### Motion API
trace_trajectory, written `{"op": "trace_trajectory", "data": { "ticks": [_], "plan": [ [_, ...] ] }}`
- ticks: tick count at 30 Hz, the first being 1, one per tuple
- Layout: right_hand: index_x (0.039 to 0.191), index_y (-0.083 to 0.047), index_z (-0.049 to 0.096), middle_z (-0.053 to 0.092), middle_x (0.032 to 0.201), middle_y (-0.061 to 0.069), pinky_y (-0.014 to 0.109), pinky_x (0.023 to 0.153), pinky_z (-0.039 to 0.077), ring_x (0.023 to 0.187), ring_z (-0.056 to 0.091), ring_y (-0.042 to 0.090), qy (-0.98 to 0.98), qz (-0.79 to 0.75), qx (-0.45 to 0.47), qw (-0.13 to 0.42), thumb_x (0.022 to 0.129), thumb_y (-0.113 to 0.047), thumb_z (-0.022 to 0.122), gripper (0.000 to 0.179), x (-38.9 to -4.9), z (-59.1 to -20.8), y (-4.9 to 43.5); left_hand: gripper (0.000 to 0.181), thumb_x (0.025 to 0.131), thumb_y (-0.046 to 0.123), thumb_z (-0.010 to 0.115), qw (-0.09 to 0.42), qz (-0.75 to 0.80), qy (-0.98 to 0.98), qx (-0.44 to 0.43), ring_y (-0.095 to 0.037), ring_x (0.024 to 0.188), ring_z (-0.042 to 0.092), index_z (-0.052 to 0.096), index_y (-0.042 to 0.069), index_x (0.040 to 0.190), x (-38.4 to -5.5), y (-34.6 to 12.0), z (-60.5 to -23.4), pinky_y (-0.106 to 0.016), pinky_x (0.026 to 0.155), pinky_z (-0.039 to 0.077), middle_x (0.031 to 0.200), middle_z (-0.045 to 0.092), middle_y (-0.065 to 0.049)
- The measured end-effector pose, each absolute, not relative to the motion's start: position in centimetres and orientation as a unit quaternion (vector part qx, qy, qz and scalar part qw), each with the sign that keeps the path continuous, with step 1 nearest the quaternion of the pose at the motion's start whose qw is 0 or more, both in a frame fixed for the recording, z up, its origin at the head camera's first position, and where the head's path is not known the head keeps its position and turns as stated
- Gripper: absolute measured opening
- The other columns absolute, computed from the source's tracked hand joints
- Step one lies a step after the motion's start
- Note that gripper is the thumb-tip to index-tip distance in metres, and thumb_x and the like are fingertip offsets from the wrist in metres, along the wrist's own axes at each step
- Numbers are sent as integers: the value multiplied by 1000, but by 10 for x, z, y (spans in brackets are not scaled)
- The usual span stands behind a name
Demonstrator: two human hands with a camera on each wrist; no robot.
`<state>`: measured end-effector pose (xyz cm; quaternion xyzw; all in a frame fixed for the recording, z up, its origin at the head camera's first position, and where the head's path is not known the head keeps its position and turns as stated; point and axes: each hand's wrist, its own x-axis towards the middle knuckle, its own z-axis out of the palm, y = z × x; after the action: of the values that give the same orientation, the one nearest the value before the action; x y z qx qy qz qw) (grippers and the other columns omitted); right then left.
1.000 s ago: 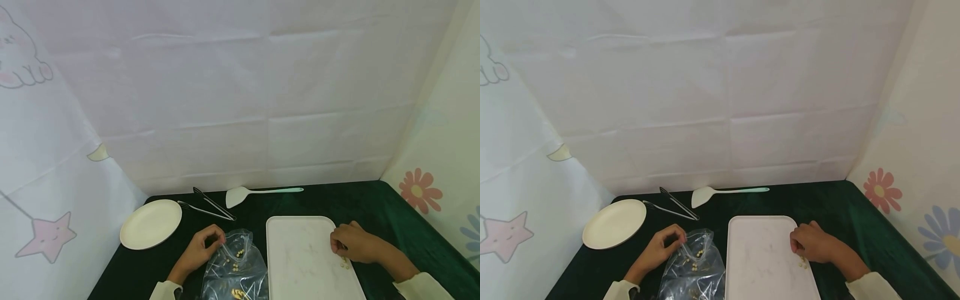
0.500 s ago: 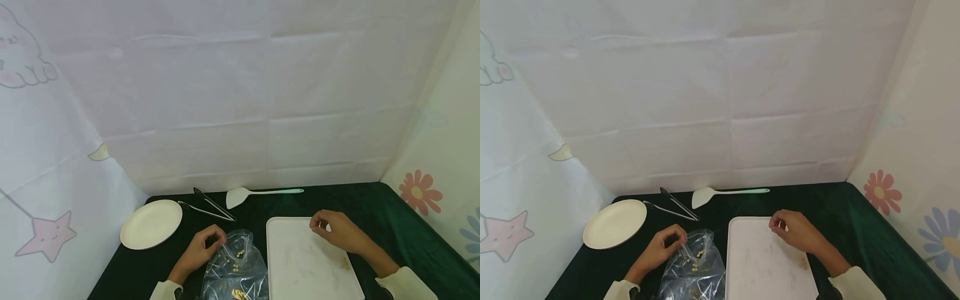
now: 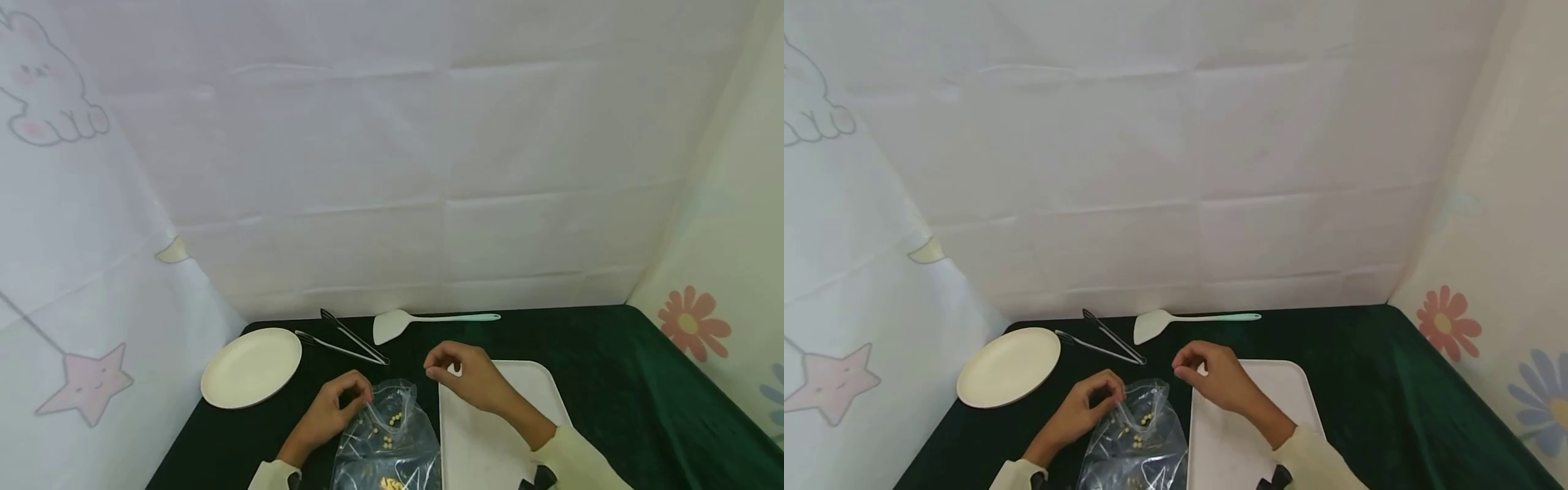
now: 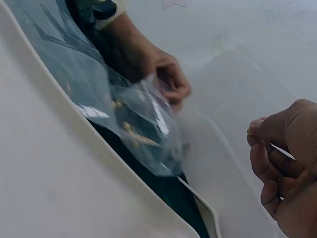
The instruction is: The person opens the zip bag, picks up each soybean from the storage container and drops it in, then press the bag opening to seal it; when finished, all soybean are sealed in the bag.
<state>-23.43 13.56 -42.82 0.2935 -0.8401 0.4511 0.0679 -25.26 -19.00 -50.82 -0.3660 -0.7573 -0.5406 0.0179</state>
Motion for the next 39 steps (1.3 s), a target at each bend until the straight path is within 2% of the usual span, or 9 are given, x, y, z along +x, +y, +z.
{"op": "trace_trajectory", "data": {
  "ticks": [7,12,18,23,30,34,39],
  "plan": [
    [103,-29,67,67,96,-13,27,67,51,81,64,10,-821,469,326,3,97,-34,67,8,-237,-444,91,4,98,9,64,10,-538,-761,-363,-22,93,62,65,12,102,-253,-191,-506,-34,78,52,104,64,-3],
    [103,-30,67,67,95,-15,29,67,50,81,63,8,-828,457,324,20,97,-34,67,7,-237,-441,97,4,98,8,65,17,-534,-761,-369,-22,93,62,65,10,101,-254,-191,-504,-35,79,52,104,64,-3],
    [104,-32,68,65,96,-19,34,73,51,84,60,5,-854,401,330,34,99,-34,65,7,-236,-425,138,3,97,8,65,22,-532,-762,-368,-21,93,61,65,9,101,-254,-192,-504,-34,78,52,104,64,-2],
    [102,-30,69,63,94,-18,26,69,51,82,57,5,-875,327,356,-21,98,-28,67,5,-229,-412,188,3,98,10,65,13,-534,-762,-366,-21,93,61,65,11,101,-255,-191,-506,-34,79,52,104,64,-2],
    [96,-27,68,60,92,-19,29,72,48,80,52,1,-903,225,359,-76,95,-19,70,8,-219,-402,262,5,97,9,65,22,-533,-762,-368,-21,92,61,65,13,100,-256,-190,-507,-34,78,52,104,64,-2],
    [89,-27,67,57,85,-19,26,66,45,76,49,2,-912,206,336,-114,93,-19,73,11,-213,-406,294,6,97,9,66,23,-531,-764,-366,-21,92,62,65,14,100,-256,-190,-506,-33,78,51,104,64,-1],
    [85,-28,64,54,82,-18,27,66,42,76,48,3,-910,195,337,-141,89,-17,76,17,-205,-422,312,7,97,8,66,17,-532,-766,-361,-21,93,62,65,15,100,-254,-190,-506,-33,79,51,104,64,-1]
  ]
}}
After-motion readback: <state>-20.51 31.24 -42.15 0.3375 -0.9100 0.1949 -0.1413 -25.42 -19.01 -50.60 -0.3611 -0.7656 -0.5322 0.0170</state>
